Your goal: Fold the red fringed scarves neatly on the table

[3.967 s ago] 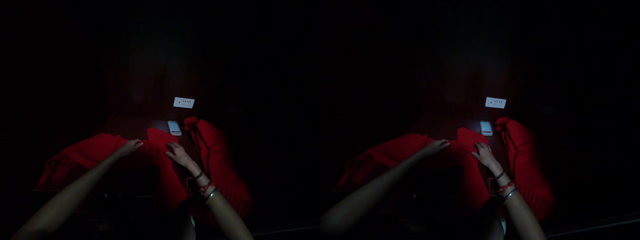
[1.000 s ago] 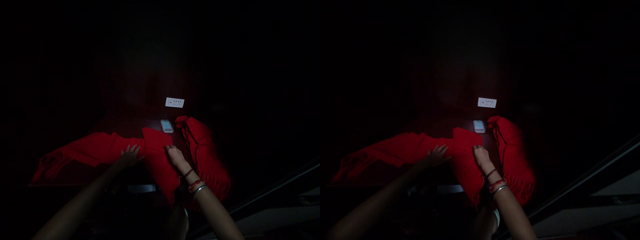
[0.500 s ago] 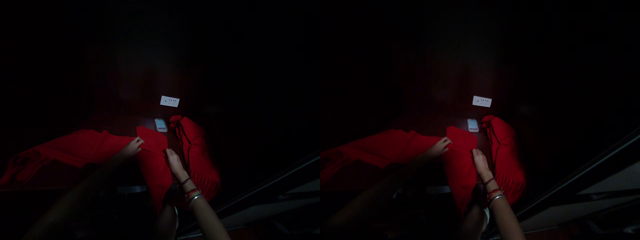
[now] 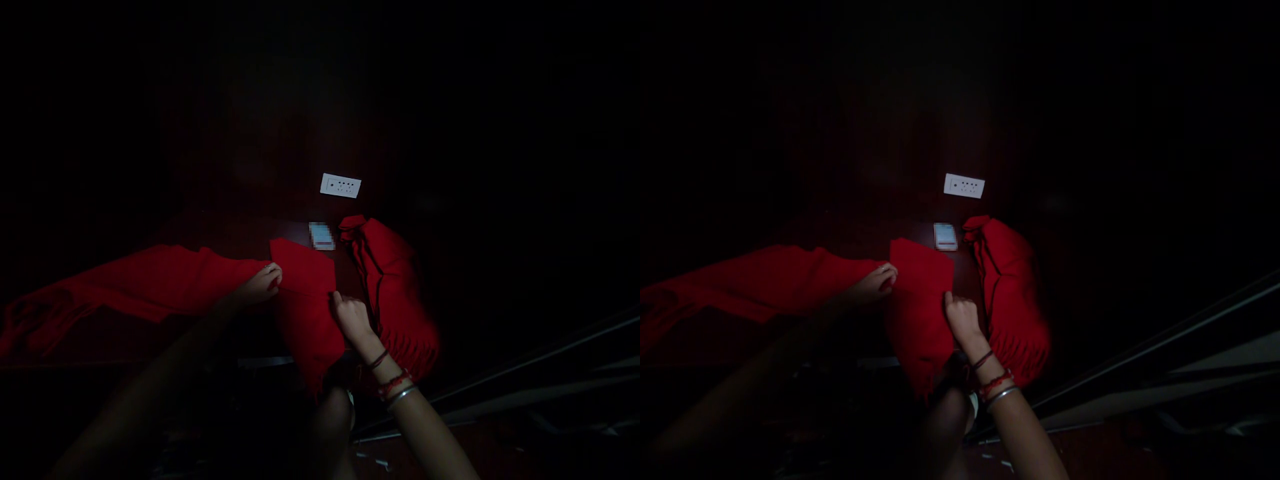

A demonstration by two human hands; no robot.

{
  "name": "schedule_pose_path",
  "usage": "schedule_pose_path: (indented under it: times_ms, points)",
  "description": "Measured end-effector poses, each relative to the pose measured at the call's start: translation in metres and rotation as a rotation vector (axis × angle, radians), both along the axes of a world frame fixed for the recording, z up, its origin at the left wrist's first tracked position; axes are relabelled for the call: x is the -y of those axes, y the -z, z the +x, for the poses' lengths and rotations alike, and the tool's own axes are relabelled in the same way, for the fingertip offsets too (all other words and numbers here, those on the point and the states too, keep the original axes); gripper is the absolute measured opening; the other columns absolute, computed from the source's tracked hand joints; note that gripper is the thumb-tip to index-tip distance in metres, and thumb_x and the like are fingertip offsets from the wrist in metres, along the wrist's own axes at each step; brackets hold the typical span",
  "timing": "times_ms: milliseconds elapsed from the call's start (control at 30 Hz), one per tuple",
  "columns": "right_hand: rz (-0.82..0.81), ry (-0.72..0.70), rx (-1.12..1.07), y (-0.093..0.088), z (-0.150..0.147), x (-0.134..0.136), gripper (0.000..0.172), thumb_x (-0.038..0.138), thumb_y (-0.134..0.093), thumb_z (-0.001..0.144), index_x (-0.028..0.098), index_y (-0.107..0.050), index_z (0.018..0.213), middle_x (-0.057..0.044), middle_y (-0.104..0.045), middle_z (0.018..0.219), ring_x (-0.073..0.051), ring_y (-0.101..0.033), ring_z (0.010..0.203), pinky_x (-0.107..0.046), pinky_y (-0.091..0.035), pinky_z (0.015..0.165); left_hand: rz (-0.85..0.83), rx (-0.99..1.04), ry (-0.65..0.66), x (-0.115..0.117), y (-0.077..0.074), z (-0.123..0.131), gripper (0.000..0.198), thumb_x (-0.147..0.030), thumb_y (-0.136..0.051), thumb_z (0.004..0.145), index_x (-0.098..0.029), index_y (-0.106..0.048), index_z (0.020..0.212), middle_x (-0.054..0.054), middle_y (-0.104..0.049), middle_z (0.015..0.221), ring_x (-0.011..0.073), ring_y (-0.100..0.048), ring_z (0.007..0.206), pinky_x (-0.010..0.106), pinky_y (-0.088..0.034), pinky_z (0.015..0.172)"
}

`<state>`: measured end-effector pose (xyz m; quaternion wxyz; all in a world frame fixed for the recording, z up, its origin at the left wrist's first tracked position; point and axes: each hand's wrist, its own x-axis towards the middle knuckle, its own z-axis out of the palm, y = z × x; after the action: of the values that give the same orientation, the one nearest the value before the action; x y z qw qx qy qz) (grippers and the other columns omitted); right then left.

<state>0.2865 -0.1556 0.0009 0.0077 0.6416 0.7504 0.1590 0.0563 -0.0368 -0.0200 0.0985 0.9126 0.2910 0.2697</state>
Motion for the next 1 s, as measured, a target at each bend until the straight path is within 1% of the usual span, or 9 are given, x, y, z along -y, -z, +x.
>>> schedule_pose_path:
  times_ms: [100,267,367,467,567,633,700,833,1000]
  points:
    - [0.099,0.036,-0.012,0.004,-0.002,-0.006,0.017,0.013,-0.037,0.08,0.015,-0.052,0.086,-0.008,-0.058,0.084,-0.017,-0.054,0.077,-0.025,-0.041,0.062,-0.01,0.013,-0.011,-0.001,0.002,0.0,0.011,-0.009,-0.041,0.061,-0.019,-0.037,0.066,0.004,-0.045,0.088,0.0159,-0.044,0.086,0.029,-0.036,0.08]
    - [0.036,0.163,-0.022,0.004,-0.006,-0.011,0.023,0.008,-0.037,0.077,0.01,-0.059,0.079,-0.012,-0.059,0.077,-0.019,-0.057,0.066,-0.029,-0.041,0.056,-0.007,-0.003,-0.044,-0.003,0.004,0.006,0.008,-0.012,-0.037,0.069,-0.018,-0.042,0.073,0.007,-0.043,0.102,0.0169,-0.043,0.097,0.03,-0.034,0.086]
    - [-0.067,0.267,-0.064,-0.008,-0.013,-0.006,0.028,0.007,-0.035,0.077,0.009,-0.063,0.077,-0.014,-0.06,0.074,-0.021,-0.059,0.067,-0.029,-0.041,0.053,-0.004,-0.052,-0.074,-0.002,0.003,0.007,0.015,-0.016,-0.034,0.074,-0.016,-0.047,0.08,0.01,-0.037,0.116,0.0178,-0.04,0.105,0.031,-0.03,0.091]
    - [-0.143,0.336,-0.114,-0.028,-0.02,-0.003,0.028,0.015,-0.037,0.079,0.01,-0.064,0.079,-0.016,-0.06,0.076,-0.022,-0.058,0.072,-0.031,-0.042,0.057,-0.021,-0.148,-0.159,0.002,0.002,0.003,0.034,-0.03,-0.036,0.077,-0.018,-0.044,0.108,0.01,-0.021,0.132,0.0239,-0.025,0.118,0.039,-0.024,0.095]
    - [-0.059,0.172,-0.18,-0.038,-0.028,-0.01,0.033,0.033,-0.037,0.081,0.014,-0.056,0.101,-0.016,-0.055,0.098,-0.023,-0.051,0.091,-0.035,-0.04,0.073,-0.108,-0.268,-0.407,0.009,0.004,-0.008,0.067,-0.053,-0.035,0.074,-0.021,-0.018,0.13,0.011,-0.008,0.138,0.0325,-0.008,0.123,0.052,-0.016,0.093]
    - [-0.039,-0.023,-0.239,-0.033,-0.034,-0.019,0.041,0.038,-0.034,0.082,0.021,-0.041,0.119,-0.011,-0.045,0.117,-0.022,-0.04,0.107,-0.037,-0.035,0.083,-0.193,-0.367,-0.518,0.012,0.006,-0.015,0.078,-0.063,-0.031,0.07,-0.02,-0.01,0.132,0.012,-0.009,0.138,0.035,-0.006,0.123,0.054,-0.013,0.092]
    - [-0.114,-0.133,-0.279,-0.02,-0.037,-0.03,0.044,0.041,-0.028,0.083,0.029,-0.028,0.126,-0.004,-0.033,0.129,-0.023,-0.026,0.118,-0.043,-0.029,0.089,-0.273,-0.457,-0.546,0.013,0.005,-0.023,0.086,-0.069,-0.03,0.066,-0.02,-0.008,0.133,0.012,-0.01,0.137,0.0355,-0.006,0.122,0.052,-0.012,0.093]
    - [-0.31,-0.065,-0.3,0.002,-0.033,-0.047,0.047,0.049,-0.022,0.082,0.038,-0.02,0.127,0.005,-0.016,0.137,-0.033,-0.011,0.121,-0.057,-0.017,0.089,-0.401,-0.562,-0.587,0.012,-0.002,-0.037,0.093,-0.075,-0.03,0.059,-0.023,-0.005,0.132,0.009,-0.001,0.138,0.0357,0.002,0.122,0.052,-0.01,0.094]
    - [-0.418,0.101,-0.302,-0.005,-0.036,-0.056,0.053,0.053,-0.022,0.079,0.034,-0.018,0.129,0.002,-0.011,0.138,-0.036,-0.008,0.121,-0.059,-0.015,0.088,-0.479,-0.632,-0.606,0.015,-0.016,-0.041,0.097,-0.077,-0.033,0.054,-0.026,-0.002,0.131,0.009,0.007,0.137,0.0365,0.007,0.121,0.054,-0.008,0.093]
